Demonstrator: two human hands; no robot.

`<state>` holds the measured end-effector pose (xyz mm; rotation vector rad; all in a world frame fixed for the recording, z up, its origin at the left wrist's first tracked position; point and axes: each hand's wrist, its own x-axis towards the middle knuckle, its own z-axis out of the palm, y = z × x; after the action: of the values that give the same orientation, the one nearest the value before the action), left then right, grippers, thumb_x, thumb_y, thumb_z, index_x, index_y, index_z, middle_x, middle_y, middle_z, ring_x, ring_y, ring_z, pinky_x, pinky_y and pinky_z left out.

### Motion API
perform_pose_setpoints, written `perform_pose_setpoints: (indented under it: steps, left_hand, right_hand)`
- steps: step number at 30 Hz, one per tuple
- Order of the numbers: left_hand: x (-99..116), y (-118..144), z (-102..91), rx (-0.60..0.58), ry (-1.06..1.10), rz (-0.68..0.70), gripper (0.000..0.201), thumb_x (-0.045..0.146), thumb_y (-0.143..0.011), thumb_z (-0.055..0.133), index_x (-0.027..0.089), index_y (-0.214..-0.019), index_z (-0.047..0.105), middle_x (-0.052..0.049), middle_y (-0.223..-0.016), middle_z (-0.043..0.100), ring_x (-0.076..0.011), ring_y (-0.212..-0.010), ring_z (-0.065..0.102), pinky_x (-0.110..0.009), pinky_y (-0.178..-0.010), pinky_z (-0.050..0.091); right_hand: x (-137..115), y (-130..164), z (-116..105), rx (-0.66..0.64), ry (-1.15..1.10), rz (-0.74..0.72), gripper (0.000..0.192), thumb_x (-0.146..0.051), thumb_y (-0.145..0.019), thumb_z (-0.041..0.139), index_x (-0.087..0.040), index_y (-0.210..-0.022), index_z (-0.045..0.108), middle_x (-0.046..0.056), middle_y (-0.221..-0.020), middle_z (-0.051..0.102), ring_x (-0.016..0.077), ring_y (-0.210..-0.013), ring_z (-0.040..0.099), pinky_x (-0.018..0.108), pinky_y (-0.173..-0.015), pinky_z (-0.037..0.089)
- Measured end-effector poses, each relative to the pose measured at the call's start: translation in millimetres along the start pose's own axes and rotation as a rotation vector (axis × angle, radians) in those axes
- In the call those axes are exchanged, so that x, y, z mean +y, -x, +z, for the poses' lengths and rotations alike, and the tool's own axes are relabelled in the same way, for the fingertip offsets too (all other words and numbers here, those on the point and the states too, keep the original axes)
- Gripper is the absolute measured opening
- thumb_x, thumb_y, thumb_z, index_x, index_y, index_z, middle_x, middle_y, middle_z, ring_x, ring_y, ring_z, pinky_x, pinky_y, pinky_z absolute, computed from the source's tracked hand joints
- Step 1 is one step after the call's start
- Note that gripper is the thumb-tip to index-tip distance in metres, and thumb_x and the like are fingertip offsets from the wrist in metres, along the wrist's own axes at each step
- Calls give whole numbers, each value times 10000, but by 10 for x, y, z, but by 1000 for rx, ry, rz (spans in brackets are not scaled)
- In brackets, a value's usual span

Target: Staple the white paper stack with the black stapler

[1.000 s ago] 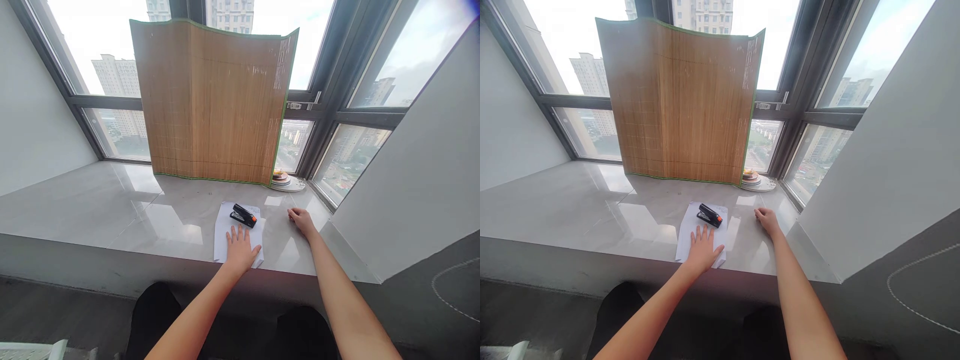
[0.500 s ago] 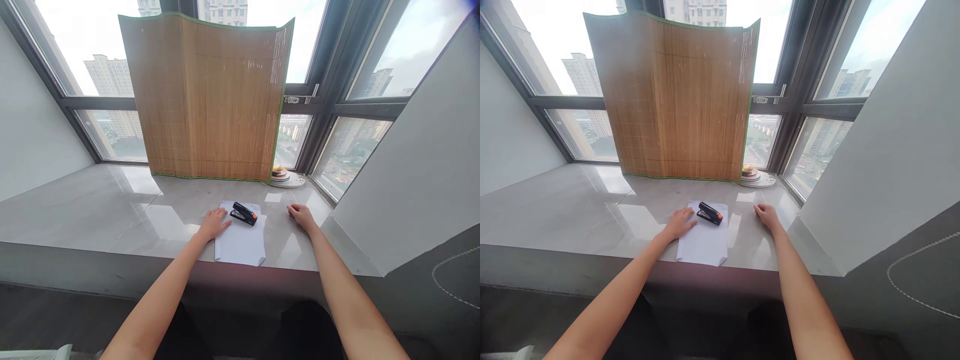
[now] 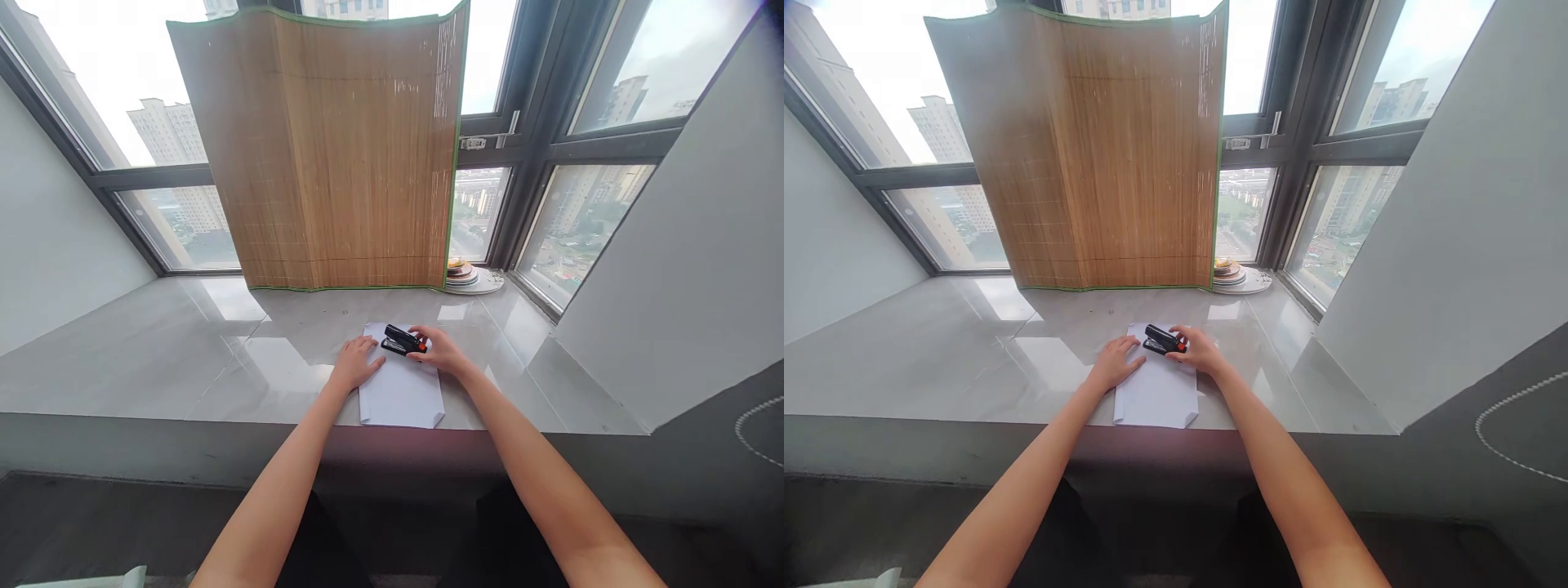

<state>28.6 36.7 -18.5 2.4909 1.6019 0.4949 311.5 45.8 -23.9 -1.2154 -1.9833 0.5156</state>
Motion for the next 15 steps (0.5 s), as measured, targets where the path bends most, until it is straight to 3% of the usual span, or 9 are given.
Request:
perform_pose_setpoints:
  steps: [5,12,15]
  left_hand:
    - [-11,-14,8,22,6,18,459,491,-1019,637,210,-1382,628,-116,-1567,611,-282,-1486,524,-453,-1262,353]
    - [-1,-17,2,54,12,3,375,495,-1013,635,230,-1277,613,-104,-1428,679,-278,-1390,591,-440,-1206,397]
    - [-19,-31,24,62,15,6,360,475,-1003,654,225,-1259,614,-107,-1442,675,-276,-1396,588,-435,-1205,399]
  right_hand:
    - [46,70,-41,38,-49,-36,360,-328,-823,776,-254,-1176,776,43,-1001,780,251,-917,689,406,-903,521]
    - [88,17,-35,55,-51,-22,445,-338,-849,759,-278,-1290,761,39,-1029,768,254,-958,679,433,-947,525]
    - [87,36,-72,146,-22,-87,391,-354,-898,725,-288,-1279,779,73,-1100,745,280,-1041,652,451,-965,520]
